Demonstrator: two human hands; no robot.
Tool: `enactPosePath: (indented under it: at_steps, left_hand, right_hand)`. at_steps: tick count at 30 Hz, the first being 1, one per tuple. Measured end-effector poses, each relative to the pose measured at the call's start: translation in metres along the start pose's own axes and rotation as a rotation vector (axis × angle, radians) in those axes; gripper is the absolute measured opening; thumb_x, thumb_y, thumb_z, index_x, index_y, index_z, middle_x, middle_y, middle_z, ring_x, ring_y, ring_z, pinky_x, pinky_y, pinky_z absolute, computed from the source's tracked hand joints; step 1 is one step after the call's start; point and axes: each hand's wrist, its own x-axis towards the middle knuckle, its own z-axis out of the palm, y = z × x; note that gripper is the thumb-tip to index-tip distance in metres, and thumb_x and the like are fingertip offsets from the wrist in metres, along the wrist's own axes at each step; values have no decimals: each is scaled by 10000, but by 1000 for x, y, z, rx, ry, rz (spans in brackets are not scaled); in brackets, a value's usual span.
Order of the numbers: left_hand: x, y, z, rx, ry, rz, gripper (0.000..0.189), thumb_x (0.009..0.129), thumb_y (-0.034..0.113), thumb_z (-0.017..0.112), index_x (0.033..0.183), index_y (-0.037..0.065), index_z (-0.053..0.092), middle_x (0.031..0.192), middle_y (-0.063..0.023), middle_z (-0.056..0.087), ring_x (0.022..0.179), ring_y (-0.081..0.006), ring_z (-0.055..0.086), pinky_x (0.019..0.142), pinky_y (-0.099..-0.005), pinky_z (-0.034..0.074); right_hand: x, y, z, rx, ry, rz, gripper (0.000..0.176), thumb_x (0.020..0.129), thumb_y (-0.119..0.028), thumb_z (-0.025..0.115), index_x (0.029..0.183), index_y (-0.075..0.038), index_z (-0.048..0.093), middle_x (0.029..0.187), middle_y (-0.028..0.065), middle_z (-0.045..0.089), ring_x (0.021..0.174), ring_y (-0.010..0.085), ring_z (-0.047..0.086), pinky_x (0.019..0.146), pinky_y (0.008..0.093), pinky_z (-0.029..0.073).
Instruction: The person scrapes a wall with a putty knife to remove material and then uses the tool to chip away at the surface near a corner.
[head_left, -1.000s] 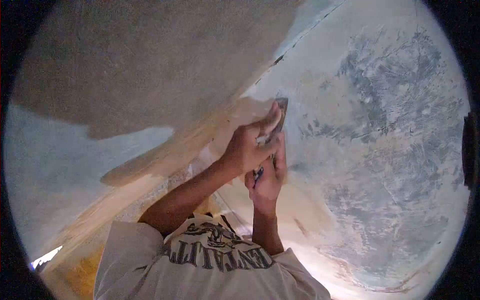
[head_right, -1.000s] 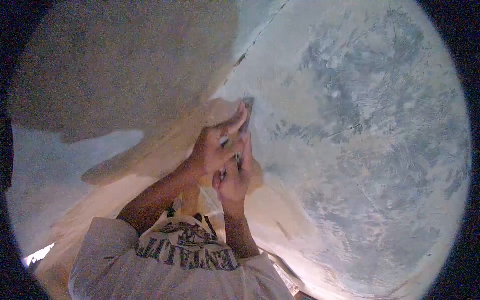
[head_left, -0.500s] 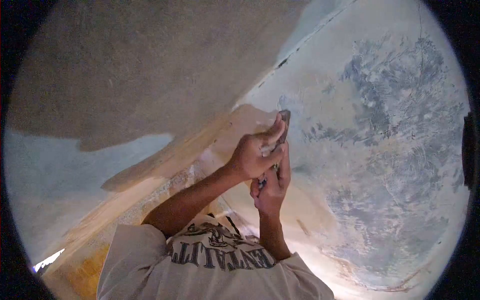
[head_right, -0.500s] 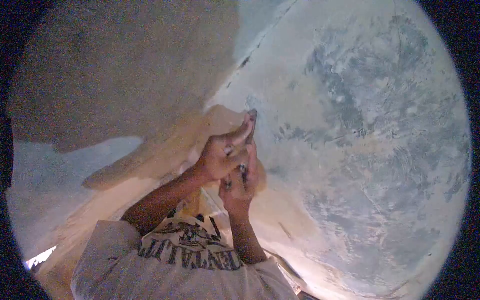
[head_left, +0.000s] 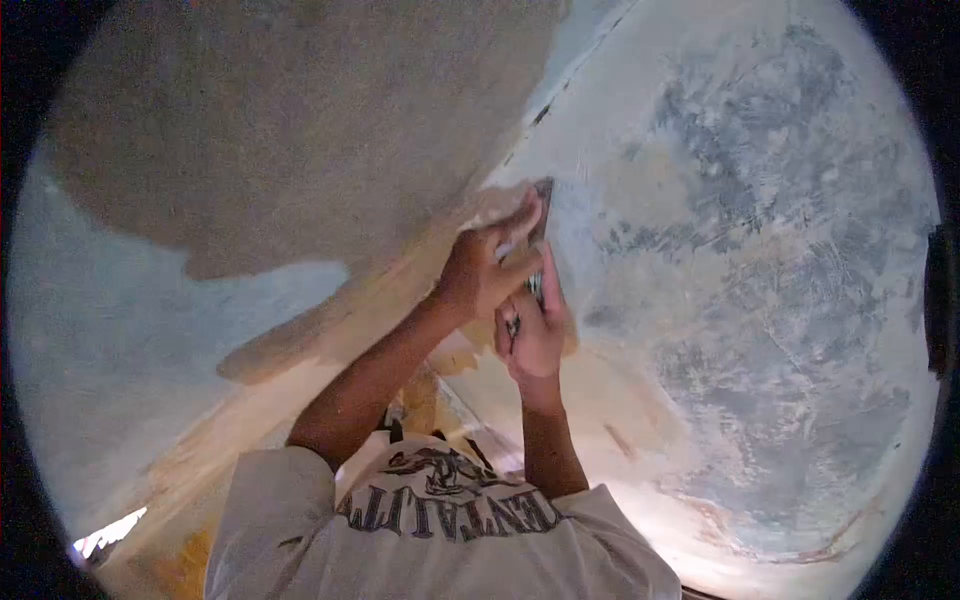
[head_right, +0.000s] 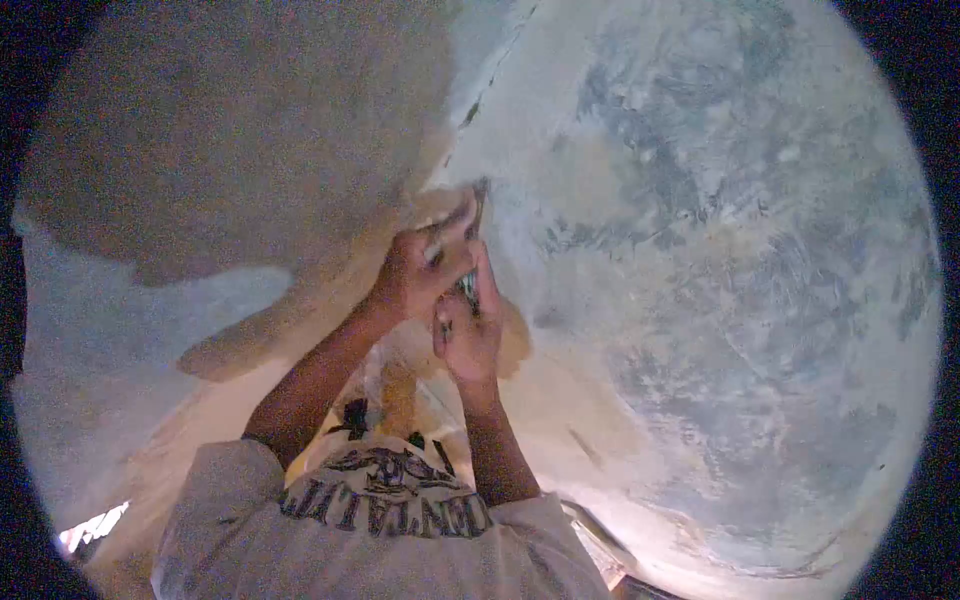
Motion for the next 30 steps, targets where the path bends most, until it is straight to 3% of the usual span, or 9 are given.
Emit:
enactPosePath:
  at_steps: [2, 6, 9, 13, 19, 22, 25, 28, 30]
  left_hand:
    - [-24, -15, 19, 36, -16, 85, 651, 879, 175, 702, 1472, 44, 466, 1310, -194, 645, 1083, -140, 613, 966, -308, 467]
    - [-69, 9, 42, -89, -68, -321, 515, 894, 259, 721, 1325, 2, 606, 1156, -185, 710, 949, -142, 661, 848, -306, 522]
    - [-80, -2, 67, -216, 75, -294, 371, 890, 250, 742, 1160, -1, 699, 896, -66, 697, 734, -76, 598, 674, -275, 504]
    - [-83, 9, 73, -532, 3, -555, 288, 899, 223, 737, 1099, 16, 711, 697, 48, 611, 520, -17, 444, 473, -224, 363]
    - [-82, 31, 82, -1073, -105, -697, 296, 936, 188, 675, 1194, 42, 664, 699, 73, 558, 463, -10, 321, 526, -225, 362]
    - [-80, 40, 75, -636, -23, -684, 362, 952, 215, 666, 1260, 26, 641, 776, 31, 632, 520, -43, 434, 553, -232, 420]
    - [-77, 34, 70, -320, 82, -296, 483, 956, 249, 665, 1372, 25, 566, 1073, -111, 718, 791, -155, 681, 697, -269, 533]
    - [-67, 33, 67, -51, 131, -60, 552, 949, 214, 658, 1444, 38, 490, 1410, -233, 553, 1215, -294, 627, 910, -335, 537]
    - [-61, 34, 64, 3, 139, -26, 563, 940, 198, 657, 1453, 49, 480, 1483, -246, 452, 1296, -325, 547, 983, -357, 502]
  right_hand:
    - [-26, 13, -14, -329, 76, -48, 695, 913, -26, 564, 1559, -92, 316, 832, 45, 611, 577, 87, 507, 531, 253, 448]
    - [-64, 39, -48, -736, 90, -277, 726, 911, -52, 626, 1561, -85, 305, 927, 70, 636, 660, 118, 534, 608, 281, 486]
    - [-83, 40, -61, -753, 62, -184, 724, 905, -6, 594, 1563, -62, 297, 796, 15, 575, 516, 61, 448, 438, 234, 376]
    - [-105, 36, -75, -362, 169, 55, 586, 901, -54, 632, 1450, -93, 431, 836, 52, 576, 506, 82, 478, 406, 239, 376]
    - [-123, 8, -85, 617, -11, 269, 434, 917, -133, 624, 1310, -83, 446, 698, 55, 518, 429, 106, 444, 335, 249, 348]
    - [-111, -5, -80, 380, -26, 199, 551, 938, -159, 582, 1440, -75, 371, 708, 55, 514, 409, 100, 413, 326, 245, 333]
    - [-90, -17, -63, 77, -57, 53, 645, 935, -139, 545, 1530, -89, 300, 738, 55, 536, 401, 98, 406, 329, 241, 325]
    - [-69, -21, -48, 15, -46, 40, 693, 913, -97, 515, 1563, -104, 278, 750, 48, 558, 406, 93, 420, 340, 234, 325]
    - [-57, -20, -39, 12, -1, 16, 685, 895, -70, 496, 1554, -107, 312, 756, 42, 573, 413, 88, 431, 353, 229, 329]
